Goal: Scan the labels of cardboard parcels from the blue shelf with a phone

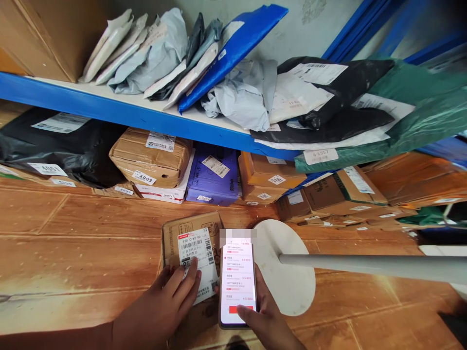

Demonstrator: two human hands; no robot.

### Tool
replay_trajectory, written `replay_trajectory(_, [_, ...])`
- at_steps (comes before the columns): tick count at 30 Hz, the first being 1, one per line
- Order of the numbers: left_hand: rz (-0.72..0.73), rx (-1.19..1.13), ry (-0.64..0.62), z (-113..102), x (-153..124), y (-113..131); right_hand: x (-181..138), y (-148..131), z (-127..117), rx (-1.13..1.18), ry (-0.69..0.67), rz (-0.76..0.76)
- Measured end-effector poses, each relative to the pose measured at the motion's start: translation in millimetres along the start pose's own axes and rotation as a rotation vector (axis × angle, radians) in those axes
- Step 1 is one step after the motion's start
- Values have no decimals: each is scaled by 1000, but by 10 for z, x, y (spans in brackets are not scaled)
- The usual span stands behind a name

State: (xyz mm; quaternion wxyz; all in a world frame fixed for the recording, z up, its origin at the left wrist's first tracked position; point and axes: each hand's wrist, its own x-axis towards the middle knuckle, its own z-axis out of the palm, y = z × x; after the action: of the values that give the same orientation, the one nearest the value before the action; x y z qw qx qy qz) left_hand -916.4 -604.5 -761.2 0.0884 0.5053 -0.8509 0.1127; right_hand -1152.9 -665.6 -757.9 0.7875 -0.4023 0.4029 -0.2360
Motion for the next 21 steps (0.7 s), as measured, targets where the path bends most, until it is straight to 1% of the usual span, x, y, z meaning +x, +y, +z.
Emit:
replay_trajectory(4, [34,4,-2,-18,-2,-29,9,16,19,96,-1,-32])
replay_trajectory(9, [38,0,-7,-38,3,-48,-6,42,26,109,-12,-63])
replay_trajectory(12, [59,0,-27,-1,-25,-40,-6,45,31,161,-11,-71])
replay_trajectory(14, [63,-7,-72,46,-67,-27,1,33,48,230,23,-55])
replay_trajectory(17, [46,-26,-64,79,-123,-23,7,-1,85,366,153,0])
replay_trajectory(19, [51,-40,-68,40,-108,-60,-1,-29,108,443,244,25])
replay_trajectory(21, [72,-61,-141,-31,-16,-146,-12,-61,128,478,247,45])
